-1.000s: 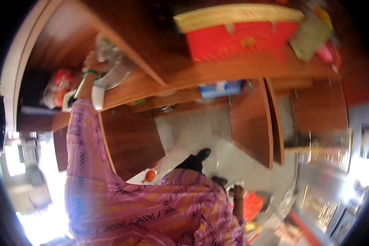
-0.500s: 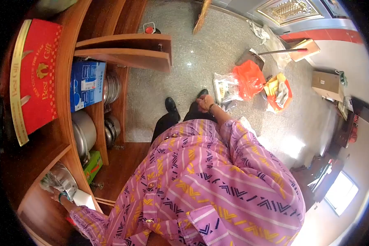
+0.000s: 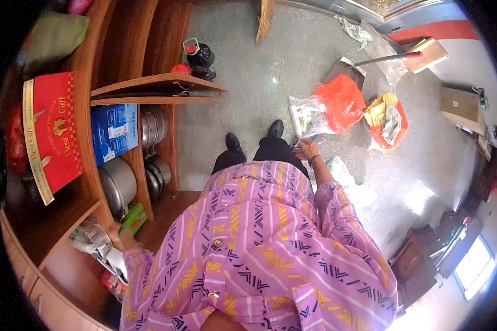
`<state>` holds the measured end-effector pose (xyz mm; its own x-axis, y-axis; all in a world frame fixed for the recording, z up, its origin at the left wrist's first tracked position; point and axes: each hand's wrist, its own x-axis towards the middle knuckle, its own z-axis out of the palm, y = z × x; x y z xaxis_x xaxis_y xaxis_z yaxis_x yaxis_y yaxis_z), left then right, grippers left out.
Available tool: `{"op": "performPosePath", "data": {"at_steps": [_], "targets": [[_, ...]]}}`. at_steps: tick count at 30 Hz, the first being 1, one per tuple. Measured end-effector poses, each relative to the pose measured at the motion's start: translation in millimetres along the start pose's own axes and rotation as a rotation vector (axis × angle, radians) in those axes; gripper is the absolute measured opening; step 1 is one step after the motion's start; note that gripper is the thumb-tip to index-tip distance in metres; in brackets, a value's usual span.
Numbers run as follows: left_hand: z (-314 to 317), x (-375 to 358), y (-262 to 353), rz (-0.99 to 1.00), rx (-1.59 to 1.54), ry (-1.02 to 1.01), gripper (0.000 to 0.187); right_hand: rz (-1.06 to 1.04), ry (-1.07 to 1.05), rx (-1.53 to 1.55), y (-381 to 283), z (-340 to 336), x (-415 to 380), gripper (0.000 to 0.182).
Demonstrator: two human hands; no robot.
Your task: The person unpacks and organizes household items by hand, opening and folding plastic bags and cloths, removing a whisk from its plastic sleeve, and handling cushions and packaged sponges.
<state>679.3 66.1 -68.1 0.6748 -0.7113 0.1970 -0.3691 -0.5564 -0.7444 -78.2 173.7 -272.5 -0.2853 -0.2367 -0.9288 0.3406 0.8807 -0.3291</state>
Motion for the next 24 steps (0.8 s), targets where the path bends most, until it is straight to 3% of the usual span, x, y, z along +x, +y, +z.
{"op": "performPosePath", "data": {"at_steps": [1,2,3,4,6,9,11,16,18,20,21,22,24], "targets": [[-24.0,-30.5,33.4,0.296,0.227,-0.142,0.018,0.080,-0.145,0.130,7.4,-19.2,18.2,0.022],[-50.6,-61.1,67.7,0.565,0.374,-0.206,0.016,0.005,0.015,0.048,-10.2,-19.5,-9.5,0.017],[-77.5,-89.5,100.7,0.783,0.413,-0.223,0.016,0.006,0.009,0.054,-8.9,-29.5,-6.1,0.016],[25.6,-84.4,130.6,0.903,0.323,0.027,0.020,0.009,0.009,0.064,-6.3,-40.7,-3.9,0.015],[16.2,-123.8,189.6,1.280,0.082,0.006,0.016,-0.007,0.023,0.117,0.4,-61.5,-6.8,0.015],[-130.6,-207.0,233.4,0.931,-0.819,-0.191,0.020,-0.057,0.021,0.182,8.2,-87.5,0.1,0.015],[-187.8,-231.3,258.0,0.760,-1.345,-0.488,0.025,-0.045,0.043,0.261,16.9,-100.6,13.2,0.015],[-248.8,-240.3,297.4,0.858,-1.489,-0.578,0.022,0.032,0.175,0.307,7.8,-108.0,11.8,0.019],[-269.8,-246.4,323.4,0.961,-1.561,-0.650,0.020,-0.176,0.185,-0.023,12.7,-116.3,21.1,0.026],[-280.9,-260.0,342.6,0.777,-1.585,-0.929,0.015,-0.265,0.250,-0.007,25.2,-116.2,42.0,0.028],[-278.7,-266.8,354.8,0.789,-1.631,-1.045,0.016,-0.265,0.282,-0.133,21.5,-117.8,47.5,0.027],[-275.5,-276.1,373.0,0.848,-1.593,-1.085,0.016,-0.160,0.241,0.008,-1.7,-115.4,32.3,0.026],[-281.1,-282.1,405.7,0.903,-1.437,-1.011,0.021,-0.127,0.290,0.049,-26.7,-116.4,26.9,0.024]]}}
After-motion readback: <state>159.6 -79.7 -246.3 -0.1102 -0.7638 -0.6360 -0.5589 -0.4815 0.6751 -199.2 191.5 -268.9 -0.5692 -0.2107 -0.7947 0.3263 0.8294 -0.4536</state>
